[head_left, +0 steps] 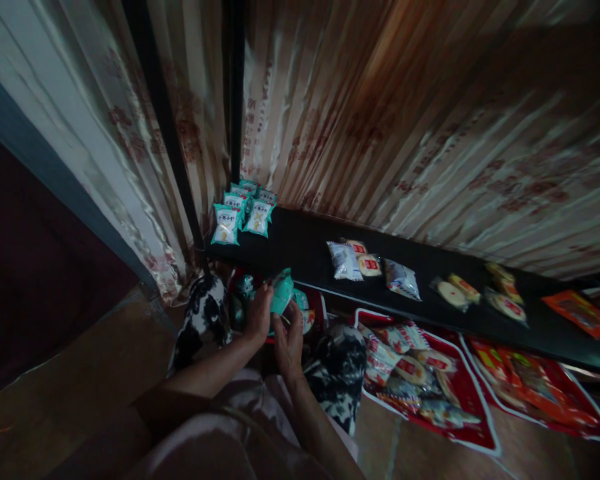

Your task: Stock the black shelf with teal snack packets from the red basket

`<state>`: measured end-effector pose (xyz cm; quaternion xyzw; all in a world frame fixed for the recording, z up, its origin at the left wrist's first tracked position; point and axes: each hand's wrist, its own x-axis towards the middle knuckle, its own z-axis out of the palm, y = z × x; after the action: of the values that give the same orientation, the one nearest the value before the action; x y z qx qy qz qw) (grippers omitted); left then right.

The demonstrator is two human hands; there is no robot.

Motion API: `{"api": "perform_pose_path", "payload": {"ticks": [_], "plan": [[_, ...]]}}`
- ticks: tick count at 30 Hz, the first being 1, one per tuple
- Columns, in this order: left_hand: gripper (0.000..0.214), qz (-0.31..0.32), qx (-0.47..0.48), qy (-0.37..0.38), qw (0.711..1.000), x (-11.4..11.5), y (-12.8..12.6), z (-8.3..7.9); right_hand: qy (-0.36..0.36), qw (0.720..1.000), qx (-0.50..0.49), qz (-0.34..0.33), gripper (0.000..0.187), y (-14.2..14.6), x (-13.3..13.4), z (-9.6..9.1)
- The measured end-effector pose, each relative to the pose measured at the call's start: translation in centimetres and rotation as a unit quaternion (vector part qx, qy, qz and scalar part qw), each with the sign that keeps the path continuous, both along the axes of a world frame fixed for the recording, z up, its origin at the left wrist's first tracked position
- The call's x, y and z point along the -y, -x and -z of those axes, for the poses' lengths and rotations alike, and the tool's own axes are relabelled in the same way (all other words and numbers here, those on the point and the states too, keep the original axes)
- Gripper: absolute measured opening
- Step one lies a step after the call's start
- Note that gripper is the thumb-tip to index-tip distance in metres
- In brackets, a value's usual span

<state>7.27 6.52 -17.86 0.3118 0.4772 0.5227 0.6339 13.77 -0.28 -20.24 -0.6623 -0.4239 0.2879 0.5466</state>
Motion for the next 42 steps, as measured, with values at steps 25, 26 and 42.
{"api": "perform_pose_path", "payload": {"ticks": [25, 26, 42], "plan": [[0.033, 0.096, -0.049, 0.039, 0.993, 0.0, 1.3, 2.0, 0.088, 0.989, -0.108, 0.042, 0.072, -0.8, -0.6, 0.1], [0.034, 0.108, -0.048, 0.037, 0.992, 0.0, 1.4, 1.9, 0.089, 0.989, -0.111, 0.037, 0.071, -0.8, -0.6, 0.0], [0.040, 0.038, -0.116, 0.054, 0.991, -0.7, 2.6, 0.6, 0.092, 0.993, -0.074, -0.024, 0.058, -1.7, -2.3, 0.5]]}}
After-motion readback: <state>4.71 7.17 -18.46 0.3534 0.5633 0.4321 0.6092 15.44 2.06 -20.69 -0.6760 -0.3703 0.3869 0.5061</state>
